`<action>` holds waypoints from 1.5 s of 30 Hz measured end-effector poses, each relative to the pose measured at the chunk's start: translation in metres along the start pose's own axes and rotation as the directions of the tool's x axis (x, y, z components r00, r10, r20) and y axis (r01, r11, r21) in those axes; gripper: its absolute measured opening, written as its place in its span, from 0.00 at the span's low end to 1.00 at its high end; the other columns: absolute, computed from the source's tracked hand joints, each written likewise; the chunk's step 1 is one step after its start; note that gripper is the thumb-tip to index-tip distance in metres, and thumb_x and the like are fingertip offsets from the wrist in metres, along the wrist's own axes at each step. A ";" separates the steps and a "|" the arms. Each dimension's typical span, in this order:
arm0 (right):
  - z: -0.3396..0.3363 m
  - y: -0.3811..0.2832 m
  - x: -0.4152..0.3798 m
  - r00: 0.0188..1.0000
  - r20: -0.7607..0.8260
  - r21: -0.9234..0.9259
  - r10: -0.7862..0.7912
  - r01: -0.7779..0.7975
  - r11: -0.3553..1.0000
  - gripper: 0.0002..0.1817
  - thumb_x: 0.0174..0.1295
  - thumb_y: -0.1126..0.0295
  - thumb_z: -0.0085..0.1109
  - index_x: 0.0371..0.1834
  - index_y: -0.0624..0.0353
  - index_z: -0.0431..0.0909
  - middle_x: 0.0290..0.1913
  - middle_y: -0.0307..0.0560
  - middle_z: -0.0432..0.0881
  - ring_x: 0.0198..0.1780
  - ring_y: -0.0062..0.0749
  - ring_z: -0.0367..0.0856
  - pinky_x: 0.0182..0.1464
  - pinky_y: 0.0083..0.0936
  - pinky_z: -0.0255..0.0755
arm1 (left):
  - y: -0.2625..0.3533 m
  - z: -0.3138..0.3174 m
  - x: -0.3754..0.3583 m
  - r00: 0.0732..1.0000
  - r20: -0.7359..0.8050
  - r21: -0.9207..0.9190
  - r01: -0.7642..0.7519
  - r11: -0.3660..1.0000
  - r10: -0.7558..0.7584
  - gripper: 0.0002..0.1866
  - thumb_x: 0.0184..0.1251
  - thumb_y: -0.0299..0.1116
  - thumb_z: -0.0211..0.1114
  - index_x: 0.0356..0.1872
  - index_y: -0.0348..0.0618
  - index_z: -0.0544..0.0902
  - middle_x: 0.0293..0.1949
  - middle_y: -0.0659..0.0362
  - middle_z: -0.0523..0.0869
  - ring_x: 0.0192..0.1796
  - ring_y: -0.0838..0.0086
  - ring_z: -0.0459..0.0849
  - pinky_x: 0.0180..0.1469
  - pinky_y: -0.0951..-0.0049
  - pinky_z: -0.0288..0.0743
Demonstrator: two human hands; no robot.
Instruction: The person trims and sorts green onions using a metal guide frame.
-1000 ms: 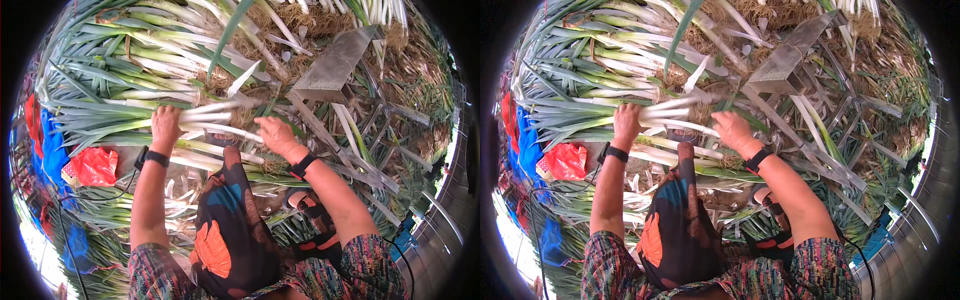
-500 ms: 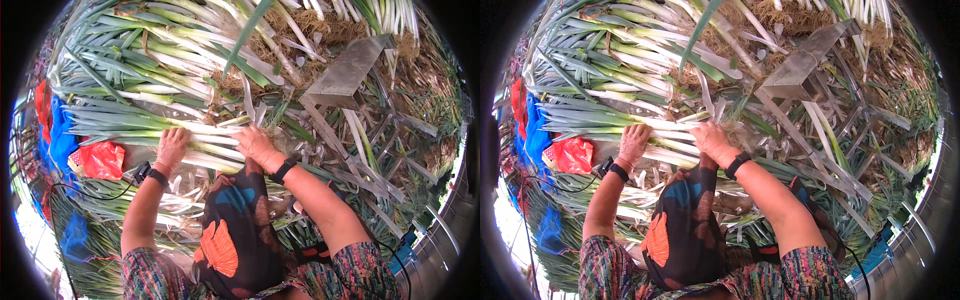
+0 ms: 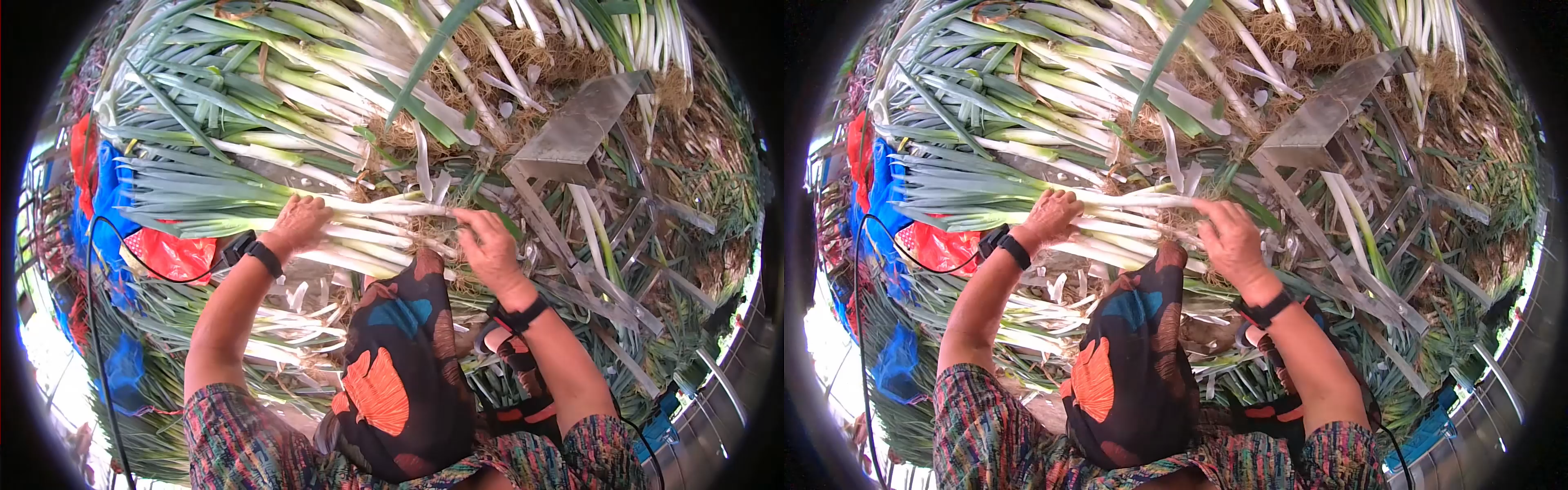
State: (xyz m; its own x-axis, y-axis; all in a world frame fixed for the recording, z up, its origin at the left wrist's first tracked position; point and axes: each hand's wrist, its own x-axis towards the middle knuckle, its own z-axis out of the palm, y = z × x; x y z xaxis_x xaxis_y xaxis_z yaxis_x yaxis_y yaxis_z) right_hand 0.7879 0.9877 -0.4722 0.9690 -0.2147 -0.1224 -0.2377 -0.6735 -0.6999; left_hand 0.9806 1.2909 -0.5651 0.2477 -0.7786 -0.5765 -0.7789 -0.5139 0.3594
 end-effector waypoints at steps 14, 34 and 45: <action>-0.026 -0.073 0.055 0.926 0.177 0.943 0.334 -0.257 0.211 0.45 0.63 0.33 0.56 0.72 0.56 0.62 0.67 0.47 0.69 0.71 0.36 0.65 0.69 0.37 0.59 | 0.135 -0.177 0.052 0.665 -0.747 -0.025 -0.052 0.998 0.016 0.24 0.58 0.26 0.64 0.58 0.54 0.80 0.35 0.56 0.77 0.41 0.57 0.79 0.45 0.58 0.69; -0.190 -0.168 0.028 0.769 -0.614 0.770 0.179 0.534 0.350 0.28 0.75 0.52 0.49 0.64 0.63 0.60 0.49 0.52 0.78 0.49 0.32 0.80 0.49 0.30 0.77 | 0.266 -0.289 0.008 0.503 -0.848 -0.145 -0.520 0.842 0.165 0.17 0.53 0.33 0.75 0.42 0.45 0.79 0.32 0.51 0.82 0.35 0.52 0.82 0.37 0.58 0.75; -0.620 -0.268 -0.163 0.798 -0.598 -0.378 -0.076 -0.198 0.904 0.06 0.68 0.65 0.52 0.41 0.53 0.72 0.28 0.39 0.79 0.27 0.22 0.77 0.28 0.21 0.76 | 0.217 -0.201 0.078 0.779 -0.626 -0.717 -0.564 0.410 -0.022 0.15 0.72 0.30 0.65 0.55 0.33 0.79 0.45 0.57 0.86 0.47 0.79 0.81 0.51 0.76 0.75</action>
State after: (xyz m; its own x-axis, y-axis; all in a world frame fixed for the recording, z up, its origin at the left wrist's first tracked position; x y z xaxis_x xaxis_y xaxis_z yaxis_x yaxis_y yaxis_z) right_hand 0.6518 0.7644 0.1716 0.7503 -0.5436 0.3762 -0.4323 -0.8340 -0.3429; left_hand 0.9465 1.0460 -0.3850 0.5713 -0.8207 0.0025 -0.0461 -0.0291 0.9985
